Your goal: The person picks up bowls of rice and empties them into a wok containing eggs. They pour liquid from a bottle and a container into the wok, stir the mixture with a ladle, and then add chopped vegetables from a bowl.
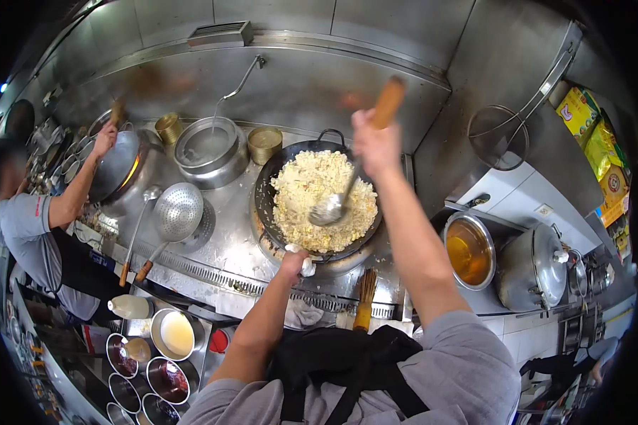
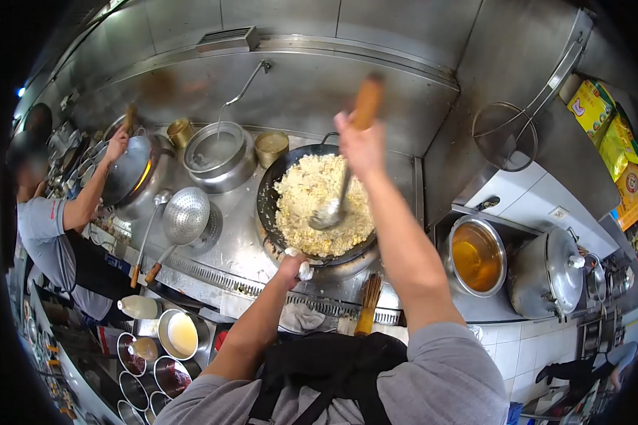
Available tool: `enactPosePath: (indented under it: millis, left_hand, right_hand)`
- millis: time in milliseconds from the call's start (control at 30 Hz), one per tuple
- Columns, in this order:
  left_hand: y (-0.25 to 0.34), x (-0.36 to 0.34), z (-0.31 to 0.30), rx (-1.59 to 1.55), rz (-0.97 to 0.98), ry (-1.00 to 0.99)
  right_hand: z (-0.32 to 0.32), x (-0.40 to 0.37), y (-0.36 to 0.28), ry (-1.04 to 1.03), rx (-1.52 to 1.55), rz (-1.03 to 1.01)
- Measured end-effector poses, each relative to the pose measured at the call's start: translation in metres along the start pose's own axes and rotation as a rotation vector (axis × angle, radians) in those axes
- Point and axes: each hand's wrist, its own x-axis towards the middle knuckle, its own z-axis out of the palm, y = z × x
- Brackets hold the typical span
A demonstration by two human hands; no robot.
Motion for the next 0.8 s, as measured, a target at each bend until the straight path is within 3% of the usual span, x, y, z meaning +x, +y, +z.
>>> enactPosePath:
  millis: [100,133,200,233,267,333,467,533,600,633,700,800]
  left_hand:
    - [-0.011,0.008,-0.007,-0.006,0.031,-0.056]
    - [-0.001,-0.002,-0.001,-0.02,-0.023,-0.024]
    - [0.0,-0.002,0.0,-0.032,-0.04,-0.01]
    - [0.002,-0.002,0.0,-0.027,-0.04,-0.021]
    - [0.004,-0.002,-0.001,-0.026,-0.034,-0.021]
    - [0.003,-0.008,-0.006,-0.02,-0.04,-0.014]
    - [0.009,-0.005,-0.008,-0.011,-0.061,-0.022]
    - [0.01,-0.006,-0.009,0.034,-0.058,0.006]
    - [0.006,-0.005,-0.011,0.053,-0.04,-0.018]
    - [0.006,-0.007,-0.01,0.046,-0.04,-0.022]
    - [0.013,-0.006,-0.01,0.033,-0.029,-0.011]
    - [0.013,-0.005,-0.01,0.039,-0.069,-0.019]
  right_hand:
    - [-0.042,-0.015,-0.08,0.112,-0.003,-0.199]
    - [-0.064,-0.015,-0.071,0.14,0.026,-0.265]
    - [-0.081,-0.002,0.012,0.453,-0.251,-0.16]
    - [-0.086,-0.005,0.06,0.402,-0.037,-0.12]
    - [-0.079,-0.006,0.058,0.343,0.065,-0.05]
    - [-0.075,0.008,0.019,0.32,0.031,-0.028]
    - [-0.072,0.004,-0.073,0.232,0.126,-0.276]
    - [-0.078,0.006,-0.04,0.349,0.086,-0.373]
    - [-0.122,0.064,0.121,0.612,-0.179,-0.441]
    - [-0.106,0.057,0.107,0.601,-0.17,-0.451]
    - [-0.046,0.025,0.039,0.287,-0.108,-0.091]
    - [-0.005,0.012,-0.054,0.147,-0.051,-0.246]
